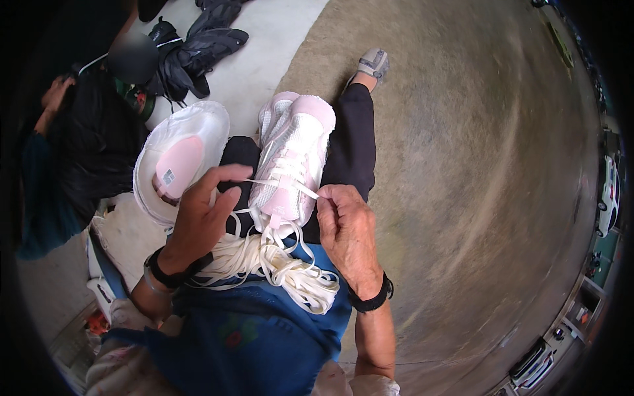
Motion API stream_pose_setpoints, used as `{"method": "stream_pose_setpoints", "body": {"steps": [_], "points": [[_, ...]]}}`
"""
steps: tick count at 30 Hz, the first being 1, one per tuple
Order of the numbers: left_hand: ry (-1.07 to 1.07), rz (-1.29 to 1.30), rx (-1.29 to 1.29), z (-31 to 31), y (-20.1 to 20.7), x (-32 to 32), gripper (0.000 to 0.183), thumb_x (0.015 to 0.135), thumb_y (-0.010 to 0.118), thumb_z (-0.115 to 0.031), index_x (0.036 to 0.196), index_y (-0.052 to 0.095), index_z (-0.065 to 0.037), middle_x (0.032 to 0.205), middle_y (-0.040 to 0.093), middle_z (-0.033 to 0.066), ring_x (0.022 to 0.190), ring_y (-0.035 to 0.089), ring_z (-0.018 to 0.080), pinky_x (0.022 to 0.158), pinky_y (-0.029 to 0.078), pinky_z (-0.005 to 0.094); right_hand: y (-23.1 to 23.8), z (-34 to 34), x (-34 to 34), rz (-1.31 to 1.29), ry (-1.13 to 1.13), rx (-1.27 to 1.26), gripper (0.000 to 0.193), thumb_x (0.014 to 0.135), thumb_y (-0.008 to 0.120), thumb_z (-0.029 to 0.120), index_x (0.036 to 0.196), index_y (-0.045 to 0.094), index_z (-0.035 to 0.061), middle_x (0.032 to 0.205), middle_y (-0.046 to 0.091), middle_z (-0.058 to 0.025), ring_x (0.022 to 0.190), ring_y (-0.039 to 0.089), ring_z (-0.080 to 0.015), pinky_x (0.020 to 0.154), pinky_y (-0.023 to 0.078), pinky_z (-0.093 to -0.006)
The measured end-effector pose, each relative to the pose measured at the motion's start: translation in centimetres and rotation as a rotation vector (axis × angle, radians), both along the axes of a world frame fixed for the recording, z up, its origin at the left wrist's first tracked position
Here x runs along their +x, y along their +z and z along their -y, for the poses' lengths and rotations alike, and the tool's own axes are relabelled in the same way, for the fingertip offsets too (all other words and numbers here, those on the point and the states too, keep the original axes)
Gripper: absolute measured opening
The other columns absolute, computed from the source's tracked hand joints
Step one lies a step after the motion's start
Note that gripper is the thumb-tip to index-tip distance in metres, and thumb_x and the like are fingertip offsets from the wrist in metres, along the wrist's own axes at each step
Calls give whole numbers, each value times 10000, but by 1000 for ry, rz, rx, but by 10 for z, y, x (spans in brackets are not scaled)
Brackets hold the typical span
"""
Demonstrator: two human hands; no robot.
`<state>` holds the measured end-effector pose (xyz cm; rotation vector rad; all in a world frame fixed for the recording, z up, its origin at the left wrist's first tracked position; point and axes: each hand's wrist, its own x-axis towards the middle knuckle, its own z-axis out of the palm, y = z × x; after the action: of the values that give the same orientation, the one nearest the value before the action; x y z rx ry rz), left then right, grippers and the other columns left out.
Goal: Inserting laces into a new pair of white sneakers while sitting on the ground in a courtyard.
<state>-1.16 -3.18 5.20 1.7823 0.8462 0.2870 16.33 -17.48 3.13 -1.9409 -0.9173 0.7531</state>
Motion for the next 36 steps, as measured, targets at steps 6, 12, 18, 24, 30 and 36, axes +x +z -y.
{"method": "stream_pose_setpoints", "body": {"steps": [6, 12, 18, 24, 30, 36], "points": [[-186, -71, 277, -16, -17, 10, 218, 921, 553, -101, 1101, 571, 21, 930, 682, 165, 752, 656, 246, 697, 498, 339, 1, -1, 4, 91, -31, 18, 82, 869, 583, 1, 926, 625, -40, 856, 633, -176, 749, 624, -301, 678, 495, -363], [-243, -233, 129, -27, -15, 5, 170, 925, 560, -133, 975, 609, 22, 796, 666, 151, 716, 645, 254, 663, 487, 336, -1, 1, 5, 76, -41, 38, 74, 862, 595, 2, 912, 623, -46, 861, 635, -185, 755, 628, -311, 686, 496, -370], [-250, -240, 232, -37, -3, 1, 151, 909, 577, -124, 903, 621, 21, 761, 648, 132, 659, 619, 250, 626, 470, 337, 1, 6, 4, 35, 7, -10, 66, 856, 599, 3, 905, 622, -35, 851, 626, -185, 752, 629, -321, 688, 495, -376], [-272, -257, 353, -35, -14, -4, 109, 891, 597, -98, 896, 620, 9, 743, 632, 145, 660, 605, 316, 625, 467, 358, -5, 9, 2, 35, 39, 0, 54, 848, 603, 5, 894, 612, -21, 823, 609, -177, 737, 618, -336, 672, 486, -394], [-260, -255, 398, -39, -12, -6, 95, 879, 602, -88, 905, 629, -1, 773, 642, 153, 714, 622, 338, 654, 475, 382, -7, 16, 2, 98, 51, -26, 64, 845, 607, 14, 904, 610, -8, 816, 599, -181, 737, 611, -365, 656, 483, -408], [-251, -260, 460, -41, -13, -10, 109, 881, 600, -92, 929, 642, -3, 813, 659, 162, 767, 639, 344, 697, 488, 389, -10, 23, -2, 166, 10, -37, 64, 852, 617, 47, 910, 621, 21, 839, 610, -169, 754, 617, -376, 663, 495, -420]]}}
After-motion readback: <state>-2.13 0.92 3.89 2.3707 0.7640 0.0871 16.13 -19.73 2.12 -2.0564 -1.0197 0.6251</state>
